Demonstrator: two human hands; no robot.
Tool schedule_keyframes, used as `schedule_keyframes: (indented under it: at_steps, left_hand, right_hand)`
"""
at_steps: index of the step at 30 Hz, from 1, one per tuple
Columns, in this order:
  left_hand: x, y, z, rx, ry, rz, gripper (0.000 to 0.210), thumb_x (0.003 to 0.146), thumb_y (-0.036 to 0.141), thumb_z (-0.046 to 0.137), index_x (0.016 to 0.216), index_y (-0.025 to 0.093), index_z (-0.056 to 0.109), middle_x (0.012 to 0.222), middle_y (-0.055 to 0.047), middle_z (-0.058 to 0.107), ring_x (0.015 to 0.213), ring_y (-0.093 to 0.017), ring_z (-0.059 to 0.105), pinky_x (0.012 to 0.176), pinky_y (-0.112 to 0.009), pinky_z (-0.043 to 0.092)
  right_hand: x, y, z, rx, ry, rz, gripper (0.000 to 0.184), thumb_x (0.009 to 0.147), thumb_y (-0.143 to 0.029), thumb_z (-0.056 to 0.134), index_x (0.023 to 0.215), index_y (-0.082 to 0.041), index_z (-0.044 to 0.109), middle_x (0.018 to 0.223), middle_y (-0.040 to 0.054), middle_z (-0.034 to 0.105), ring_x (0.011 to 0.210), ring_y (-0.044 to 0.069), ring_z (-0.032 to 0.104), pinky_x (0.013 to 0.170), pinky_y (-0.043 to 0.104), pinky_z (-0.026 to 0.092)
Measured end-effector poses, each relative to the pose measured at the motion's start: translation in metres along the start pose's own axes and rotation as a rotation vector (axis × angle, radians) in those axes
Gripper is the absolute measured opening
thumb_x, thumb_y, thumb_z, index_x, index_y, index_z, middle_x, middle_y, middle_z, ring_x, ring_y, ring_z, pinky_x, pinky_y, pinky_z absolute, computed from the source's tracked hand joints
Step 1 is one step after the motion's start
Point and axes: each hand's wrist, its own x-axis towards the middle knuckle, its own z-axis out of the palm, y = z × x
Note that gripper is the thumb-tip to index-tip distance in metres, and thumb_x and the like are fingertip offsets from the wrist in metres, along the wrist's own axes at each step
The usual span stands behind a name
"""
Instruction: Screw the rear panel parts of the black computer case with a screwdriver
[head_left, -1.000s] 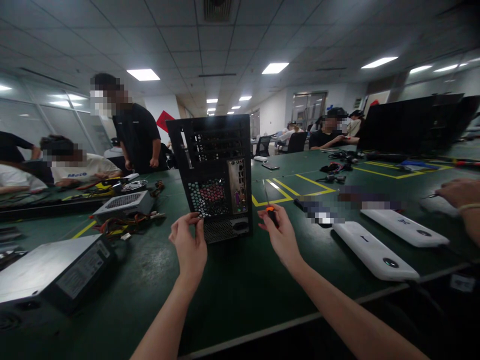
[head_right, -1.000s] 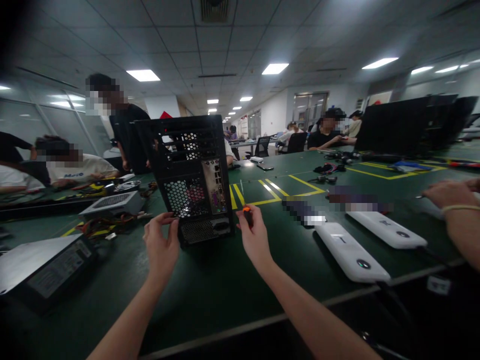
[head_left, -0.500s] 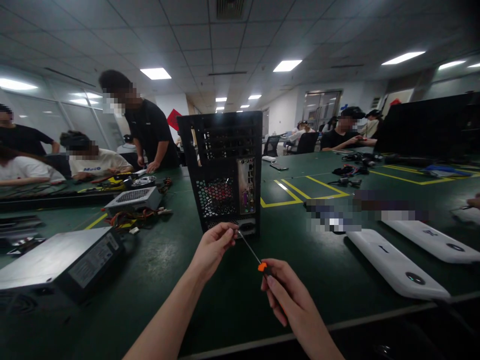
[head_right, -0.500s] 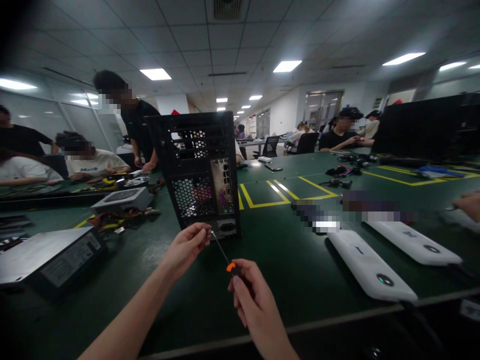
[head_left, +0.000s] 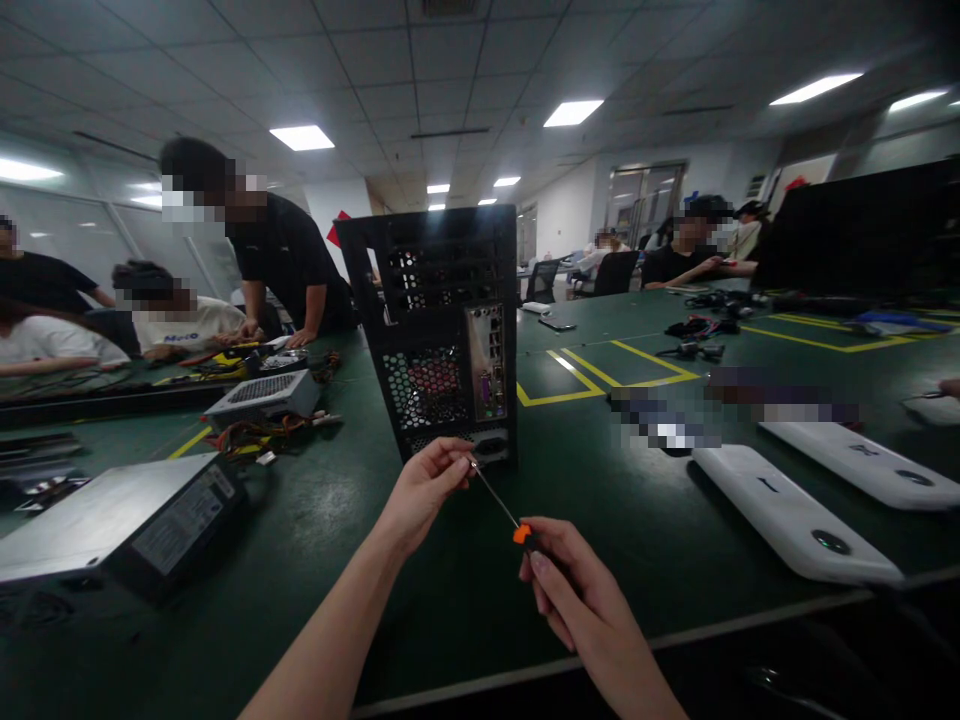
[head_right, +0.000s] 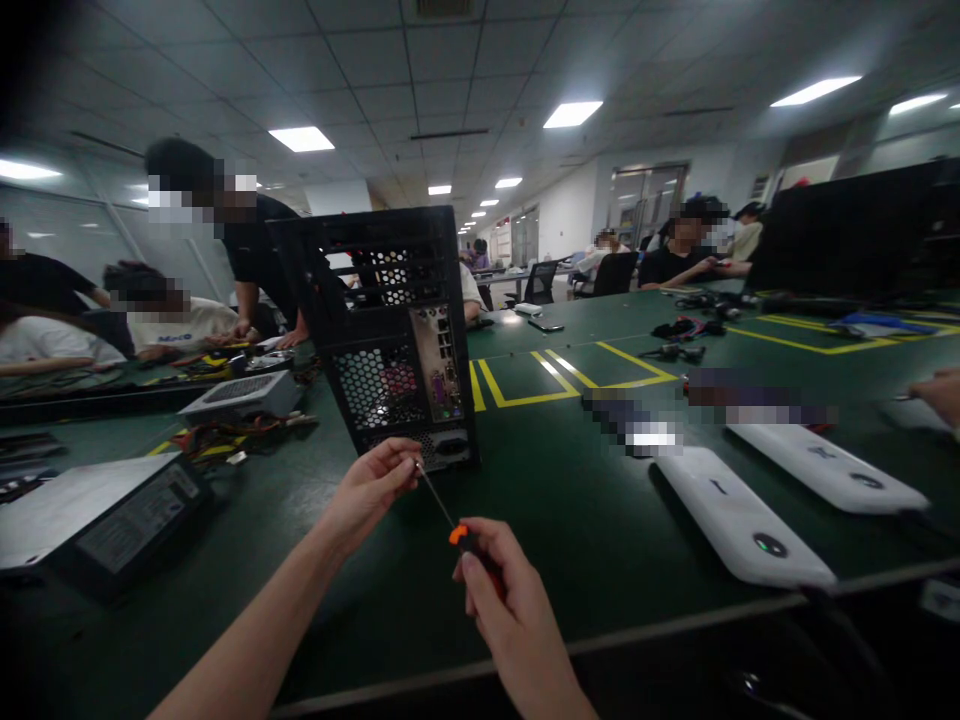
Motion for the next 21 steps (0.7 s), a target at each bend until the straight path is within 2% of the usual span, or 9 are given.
schedule_keyframes:
  at_steps: [4,6,8,13,16,18,21]
  left_hand:
    - [0.0,0.004,-0.003,0.085,-0.042,0.045,0.024,0.07,0.023,0.057,0.092,0.014,0.055,0.08,-0.003,0.055,0.071,-0.009,0.049,0.066,-0.022,0.038]
    - [-0.001,0.006,-0.004,0.134,-0.076,0.055,0.025,0.07,0.023,0.057,0.094,0.014,0.054,0.08,-0.003,0.054,0.072,-0.01,0.049,0.068,-0.023,0.037]
    - [-0.001,0.006,-0.005,0.178,-0.103,0.05,0.026,0.071,0.022,0.055,0.095,0.013,0.054,0.079,-0.003,0.053,0.072,-0.01,0.048,0.068,-0.024,0.037]
    - [0.001,-0.003,-0.006,0.219,-0.138,0.019,0.024,0.073,0.019,0.051,0.096,0.013,0.053,0.074,-0.001,0.049,0.067,-0.009,0.045,0.064,-0.022,0.036]
    - [0.003,-0.009,-0.006,0.237,-0.145,0.008,0.022,0.074,0.021,0.049,0.094,0.013,0.054,0.069,0.001,0.047,0.062,-0.007,0.042,0.06,-0.02,0.035]
    - [0.004,-0.01,-0.006,0.234,-0.143,0.01,0.023,0.074,0.022,0.05,0.095,0.013,0.054,0.069,0.001,0.047,0.061,-0.007,0.042,0.059,-0.02,0.034]
    - [0.005,-0.012,-0.005,0.188,-0.114,0.002,0.025,0.072,0.024,0.053,0.094,0.013,0.053,0.07,0.0,0.049,0.063,-0.007,0.044,0.06,-0.02,0.035]
  right_hand:
    - [-0.001,-0.001,-0.004,-0.182,0.042,-0.059,0.028,0.082,-0.032,0.041,0.107,-0.021,0.045,0.084,0.0029,0.054,0.066,0.01,0.05,0.059,0.024,0.042]
    - [-0.002,-0.002,-0.006,-0.288,0.081,-0.117,0.026,0.081,-0.03,0.043,0.105,-0.022,0.048,0.092,0.0033,0.054,0.081,0.014,0.052,0.073,0.028,0.041]
    - [-0.004,-0.003,-0.009,-0.375,0.108,-0.149,0.025,0.079,-0.029,0.045,0.103,-0.023,0.049,0.096,0.003,0.053,0.088,0.016,0.051,0.079,0.03,0.039]
    - [-0.005,-0.003,-0.011,-0.456,0.074,-0.114,0.023,0.078,-0.027,0.045,0.101,-0.024,0.05,0.094,0.0021,0.053,0.086,0.016,0.051,0.077,0.03,0.041]
    - [-0.004,-0.001,-0.011,-0.421,0.008,-0.025,0.023,0.08,-0.031,0.042,0.101,-0.023,0.048,0.092,0.003,0.053,0.076,0.014,0.053,0.062,0.026,0.046]
    - [-0.003,-0.001,-0.01,-0.37,-0.032,0.043,0.025,0.081,-0.033,0.039,0.103,-0.022,0.045,0.085,0.0029,0.053,0.066,0.013,0.052,0.05,0.023,0.045]
    - [-0.003,-0.001,-0.007,-0.286,-0.062,0.093,0.028,0.082,-0.034,0.037,0.107,-0.021,0.041,0.077,0.0016,0.05,0.061,0.012,0.05,0.046,0.022,0.045]
